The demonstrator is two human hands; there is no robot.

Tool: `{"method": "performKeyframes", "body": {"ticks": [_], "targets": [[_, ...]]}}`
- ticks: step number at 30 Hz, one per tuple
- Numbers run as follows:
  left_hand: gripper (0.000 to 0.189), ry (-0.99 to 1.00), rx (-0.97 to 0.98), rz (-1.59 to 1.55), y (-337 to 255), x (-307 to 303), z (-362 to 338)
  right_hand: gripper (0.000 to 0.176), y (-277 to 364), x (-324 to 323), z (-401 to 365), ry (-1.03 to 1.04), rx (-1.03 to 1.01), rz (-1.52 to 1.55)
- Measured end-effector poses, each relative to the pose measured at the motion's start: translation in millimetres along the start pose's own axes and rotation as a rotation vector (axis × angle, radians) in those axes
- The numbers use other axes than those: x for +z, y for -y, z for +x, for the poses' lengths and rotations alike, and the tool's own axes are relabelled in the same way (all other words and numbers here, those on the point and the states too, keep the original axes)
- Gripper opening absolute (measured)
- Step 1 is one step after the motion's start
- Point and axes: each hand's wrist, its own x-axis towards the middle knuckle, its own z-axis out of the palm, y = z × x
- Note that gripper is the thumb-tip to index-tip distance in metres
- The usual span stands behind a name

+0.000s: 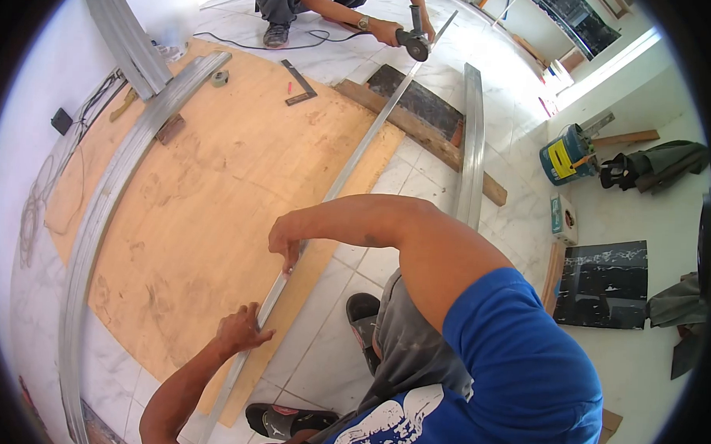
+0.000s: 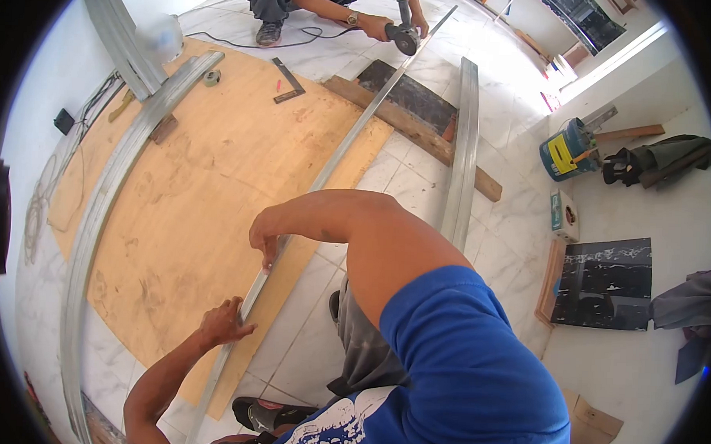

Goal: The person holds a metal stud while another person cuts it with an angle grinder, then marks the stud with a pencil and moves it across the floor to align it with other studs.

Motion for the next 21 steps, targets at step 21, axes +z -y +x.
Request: {"method": "performKeyframes", "body": {"ticks": [21], "targets": [[0.079,-0.028,0.045,0.007,4.0,2.3,6.4,0.081,14.0,-11.8,11.6,-0.003,-0.076,0.020]]}}
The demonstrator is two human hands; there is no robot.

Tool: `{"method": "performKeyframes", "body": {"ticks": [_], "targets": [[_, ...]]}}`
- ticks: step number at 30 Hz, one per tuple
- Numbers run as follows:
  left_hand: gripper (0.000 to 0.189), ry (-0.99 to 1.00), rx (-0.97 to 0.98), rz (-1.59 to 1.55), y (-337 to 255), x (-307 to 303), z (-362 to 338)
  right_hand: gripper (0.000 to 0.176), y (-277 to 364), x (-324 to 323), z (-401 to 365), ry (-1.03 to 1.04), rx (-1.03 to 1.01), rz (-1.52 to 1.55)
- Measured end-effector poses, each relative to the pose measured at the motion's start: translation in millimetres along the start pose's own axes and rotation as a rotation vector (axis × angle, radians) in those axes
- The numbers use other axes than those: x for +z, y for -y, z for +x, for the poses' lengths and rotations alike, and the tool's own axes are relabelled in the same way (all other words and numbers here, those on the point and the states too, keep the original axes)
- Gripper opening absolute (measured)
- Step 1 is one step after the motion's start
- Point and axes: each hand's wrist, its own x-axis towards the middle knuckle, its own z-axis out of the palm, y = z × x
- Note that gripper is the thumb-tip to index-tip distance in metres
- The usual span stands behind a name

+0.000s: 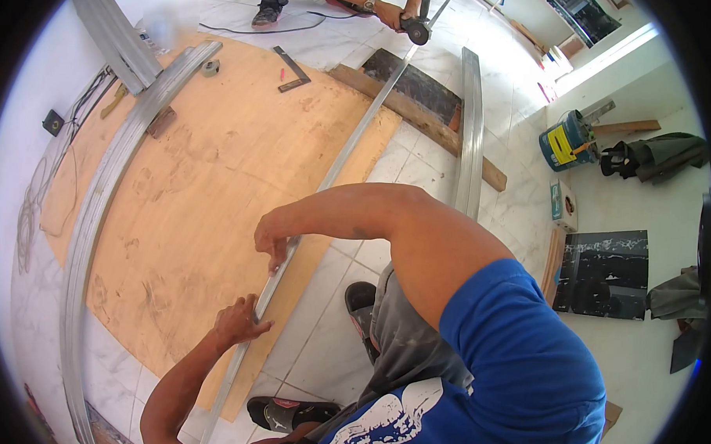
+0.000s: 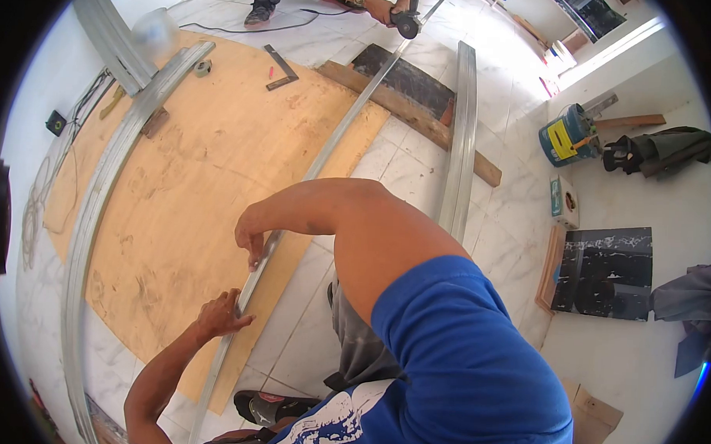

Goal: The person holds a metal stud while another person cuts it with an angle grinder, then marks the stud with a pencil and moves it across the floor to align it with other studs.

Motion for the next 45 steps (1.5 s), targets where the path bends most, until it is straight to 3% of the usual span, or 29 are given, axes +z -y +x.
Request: {"method": "performKeyframes", "body": {"ticks": [10,45], "targets": [[0.066,0.058,0.039,0.021,4.8,-3.4,-0.7,0.078,2.7,5.0,-5.8,0.002,0.035,-0.035],[0.061,0.037,0.086,-0.037,11.9,-0.1,-0.7,0.076,0.5,10.9,4.1,0.044,0.042,-0.038]]}}
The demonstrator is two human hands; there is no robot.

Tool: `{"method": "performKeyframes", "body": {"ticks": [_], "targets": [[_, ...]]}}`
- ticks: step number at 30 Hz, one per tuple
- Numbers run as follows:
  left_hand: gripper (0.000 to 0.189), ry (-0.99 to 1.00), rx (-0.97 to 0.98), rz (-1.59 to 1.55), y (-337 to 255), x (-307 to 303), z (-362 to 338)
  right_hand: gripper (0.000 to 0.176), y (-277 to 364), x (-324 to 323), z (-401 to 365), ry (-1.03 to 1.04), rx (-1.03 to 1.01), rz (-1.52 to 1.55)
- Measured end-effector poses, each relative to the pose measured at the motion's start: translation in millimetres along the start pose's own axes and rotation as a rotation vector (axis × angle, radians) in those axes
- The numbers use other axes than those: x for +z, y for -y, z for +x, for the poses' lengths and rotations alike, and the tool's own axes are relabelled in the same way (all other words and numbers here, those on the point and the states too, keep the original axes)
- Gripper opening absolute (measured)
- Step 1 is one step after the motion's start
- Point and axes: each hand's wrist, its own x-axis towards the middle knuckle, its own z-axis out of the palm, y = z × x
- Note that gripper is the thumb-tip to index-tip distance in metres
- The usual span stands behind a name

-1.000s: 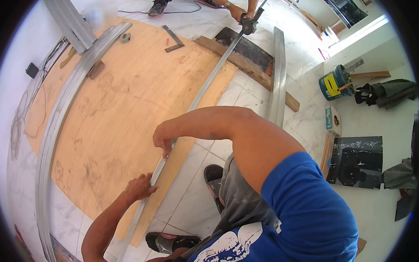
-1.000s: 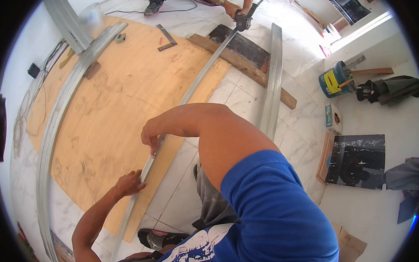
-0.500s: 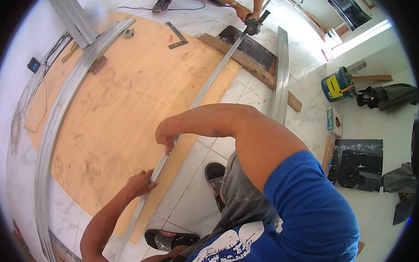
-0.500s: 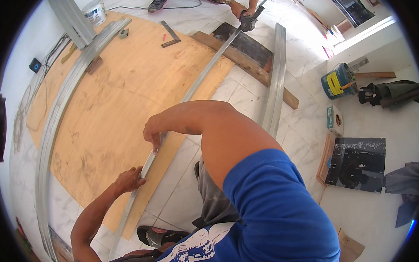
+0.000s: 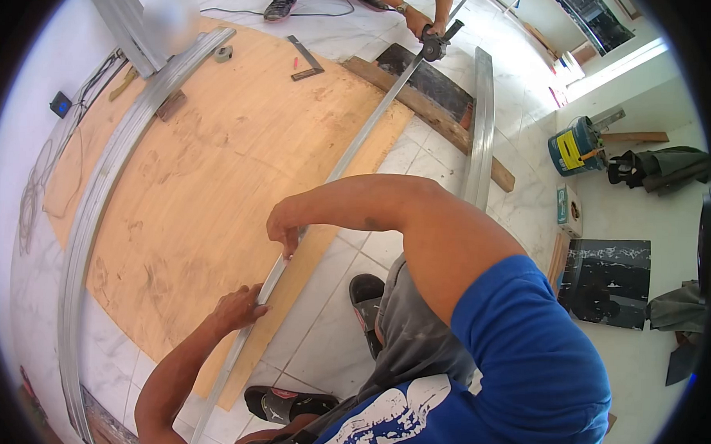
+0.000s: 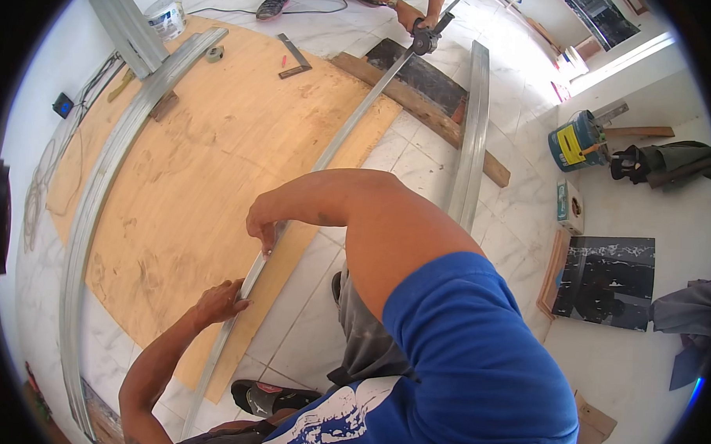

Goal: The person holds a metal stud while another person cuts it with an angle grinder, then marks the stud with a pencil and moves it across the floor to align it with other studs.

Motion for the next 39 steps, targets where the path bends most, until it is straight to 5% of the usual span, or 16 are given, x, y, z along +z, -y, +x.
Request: {"method": "performKeyframes", "body": {"ticks": [39], "targets": [[0.063,0.015,-0.032,-0.001,-2.0,-0.7,0.2,0.071,-1.1,-1.3,1.6,0.013,-0.018,0.010]]}}
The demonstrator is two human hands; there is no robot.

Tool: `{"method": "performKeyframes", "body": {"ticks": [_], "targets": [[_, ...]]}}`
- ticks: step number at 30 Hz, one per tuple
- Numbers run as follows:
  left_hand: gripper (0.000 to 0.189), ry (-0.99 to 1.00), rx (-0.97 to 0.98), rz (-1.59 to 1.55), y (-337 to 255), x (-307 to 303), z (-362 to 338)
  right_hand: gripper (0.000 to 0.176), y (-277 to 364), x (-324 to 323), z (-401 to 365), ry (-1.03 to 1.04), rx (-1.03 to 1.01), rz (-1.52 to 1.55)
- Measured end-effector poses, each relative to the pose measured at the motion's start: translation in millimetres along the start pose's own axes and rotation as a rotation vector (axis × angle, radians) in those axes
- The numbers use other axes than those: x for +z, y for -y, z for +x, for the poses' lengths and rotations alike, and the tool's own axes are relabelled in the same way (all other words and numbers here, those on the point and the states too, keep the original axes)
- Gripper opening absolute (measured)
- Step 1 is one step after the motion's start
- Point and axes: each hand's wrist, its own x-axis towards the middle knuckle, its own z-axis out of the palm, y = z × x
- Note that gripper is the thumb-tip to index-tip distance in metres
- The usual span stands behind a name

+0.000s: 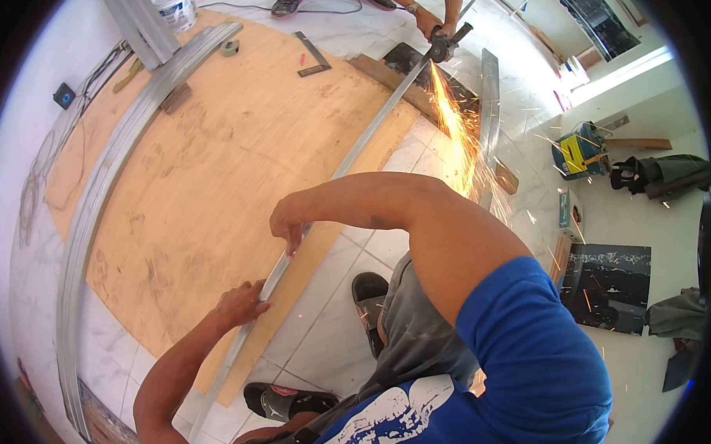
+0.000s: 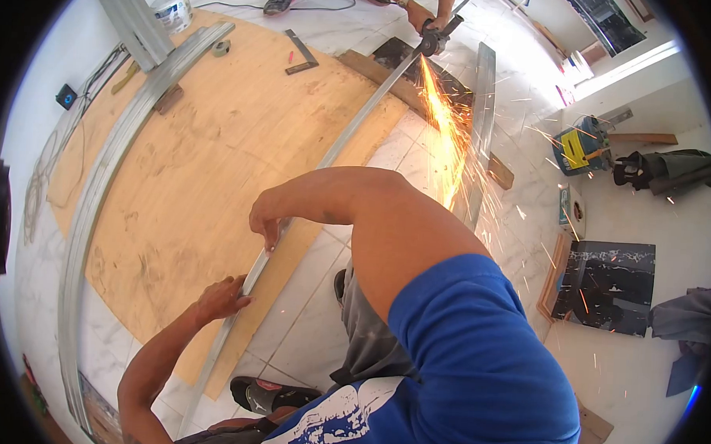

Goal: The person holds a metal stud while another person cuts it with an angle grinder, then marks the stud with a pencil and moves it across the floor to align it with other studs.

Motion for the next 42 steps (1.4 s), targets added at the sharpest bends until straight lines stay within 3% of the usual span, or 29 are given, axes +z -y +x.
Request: {"method": "performKeyframes", "body": {"ticks": [42], "targets": [[0.065,0.014,-0.005,-0.028,2.1,2.8,1.7,0.071,-4.0,5.8,8.2,0.000,0.014,-0.008]]}}
